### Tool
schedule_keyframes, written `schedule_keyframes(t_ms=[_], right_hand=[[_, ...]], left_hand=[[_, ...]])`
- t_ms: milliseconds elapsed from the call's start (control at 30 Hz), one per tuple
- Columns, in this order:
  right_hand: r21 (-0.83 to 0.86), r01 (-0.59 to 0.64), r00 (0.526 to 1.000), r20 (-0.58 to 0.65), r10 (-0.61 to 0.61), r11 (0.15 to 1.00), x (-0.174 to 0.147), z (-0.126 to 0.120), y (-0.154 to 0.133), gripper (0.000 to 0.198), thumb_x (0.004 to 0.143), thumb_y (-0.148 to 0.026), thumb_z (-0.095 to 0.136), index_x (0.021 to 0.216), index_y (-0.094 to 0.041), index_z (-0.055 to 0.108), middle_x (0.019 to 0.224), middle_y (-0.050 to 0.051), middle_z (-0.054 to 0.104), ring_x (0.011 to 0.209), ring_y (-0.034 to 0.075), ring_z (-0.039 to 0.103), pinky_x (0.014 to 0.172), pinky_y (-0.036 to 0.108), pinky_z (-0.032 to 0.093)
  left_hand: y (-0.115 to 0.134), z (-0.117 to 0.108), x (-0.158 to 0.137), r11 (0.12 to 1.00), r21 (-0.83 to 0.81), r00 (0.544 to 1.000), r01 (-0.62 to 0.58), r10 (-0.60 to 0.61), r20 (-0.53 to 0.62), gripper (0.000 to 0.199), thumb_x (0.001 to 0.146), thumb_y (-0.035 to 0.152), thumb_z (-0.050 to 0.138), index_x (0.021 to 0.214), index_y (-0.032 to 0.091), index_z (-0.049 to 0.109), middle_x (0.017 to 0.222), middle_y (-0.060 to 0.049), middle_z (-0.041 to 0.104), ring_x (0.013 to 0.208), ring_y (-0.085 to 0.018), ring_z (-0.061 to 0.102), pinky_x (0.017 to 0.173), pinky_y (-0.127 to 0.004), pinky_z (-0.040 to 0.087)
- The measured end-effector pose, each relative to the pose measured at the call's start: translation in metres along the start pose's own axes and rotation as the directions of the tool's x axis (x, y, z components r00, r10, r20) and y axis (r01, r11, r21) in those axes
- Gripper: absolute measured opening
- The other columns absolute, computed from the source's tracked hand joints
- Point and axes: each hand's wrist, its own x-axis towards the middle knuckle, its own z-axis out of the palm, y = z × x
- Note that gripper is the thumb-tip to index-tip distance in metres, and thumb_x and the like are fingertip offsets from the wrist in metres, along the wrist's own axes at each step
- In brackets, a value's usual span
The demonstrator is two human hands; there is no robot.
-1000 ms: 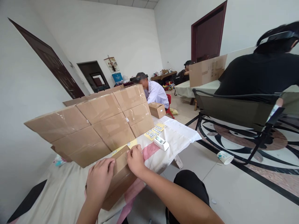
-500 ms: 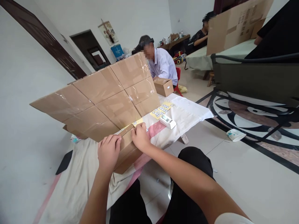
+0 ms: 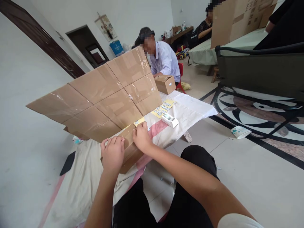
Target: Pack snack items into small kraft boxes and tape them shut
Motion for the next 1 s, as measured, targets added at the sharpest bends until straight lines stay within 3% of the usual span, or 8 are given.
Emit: schedule_keyframes(t_ms=[233,533,733,867,1000], right_hand=[[0.008,-0.013,1.000,0.001,0.013,1.000,-0.001,0.000,0.001,0.013,0.095,-0.013,0.050,0.085,-0.021,0.048,0.107,0.011,0.047,0.102,0.023,0.053,0.102,0.042,0.048],[0.035,0.003,1.000,-0.018,-0.002,0.999,-0.001,-0.001,0.002,0.018,0.096,-0.016,0.051,0.081,-0.024,0.044,0.104,0.008,0.045,0.101,0.023,0.053,0.102,0.045,0.048],[0.034,-0.020,1.000,-0.001,0.020,0.999,0.000,0.000,0.002,0.020,0.097,-0.018,0.050,0.080,-0.024,0.042,0.103,0.008,0.045,0.097,0.023,0.053,0.098,0.043,0.050],[0.034,-0.019,1.000,-0.013,0.020,0.999,-0.001,0.001,0.003,0.021,0.096,-0.019,0.052,0.080,-0.025,0.040,0.101,0.006,0.044,0.095,0.022,0.053,0.097,0.043,0.050],[0.030,-0.017,1.000,-0.008,0.017,0.999,-0.001,0.000,0.003,0.021,0.096,-0.019,0.052,0.079,-0.025,0.040,0.100,0.006,0.045,0.094,0.022,0.053,0.097,0.044,0.050]], left_hand=[[0.011,-0.004,-0.010,0.990,-0.118,0.997,0.079,-0.076,0.026,0.030,0.104,0.021,0.040,0.094,0.020,0.068,0.091,-0.006,0.076,0.089,-0.026,0.067,0.103,-0.046,0.034],[0.005,-0.001,-0.019,0.963,-0.234,0.987,0.136,-0.153,-0.058,0.024,0.104,0.028,0.046,0.101,0.024,0.069,0.106,-0.004,0.079,0.099,-0.025,0.067,0.100,-0.043,0.036],[-0.016,-0.011,-0.008,0.839,-0.428,0.919,0.336,-0.392,-0.047,0.022,0.100,0.034,0.051,0.100,0.025,0.071,0.101,-0.004,0.079,0.094,-0.024,0.069,0.097,-0.042,0.042],[-0.034,-0.013,0.003,0.862,-0.344,0.907,0.372,-0.416,-0.062,0.025,0.099,0.034,0.049,0.099,0.023,0.072,0.100,-0.007,0.078,0.098,-0.027,0.069,0.098,-0.044,0.041],[-0.039,-0.012,0.007,0.928,-0.211,0.930,0.308,-0.341,-0.140,0.027,0.102,0.033,0.047,0.102,0.021,0.071,0.100,-0.008,0.078,0.099,-0.028,0.068,0.098,-0.045,0.038]])
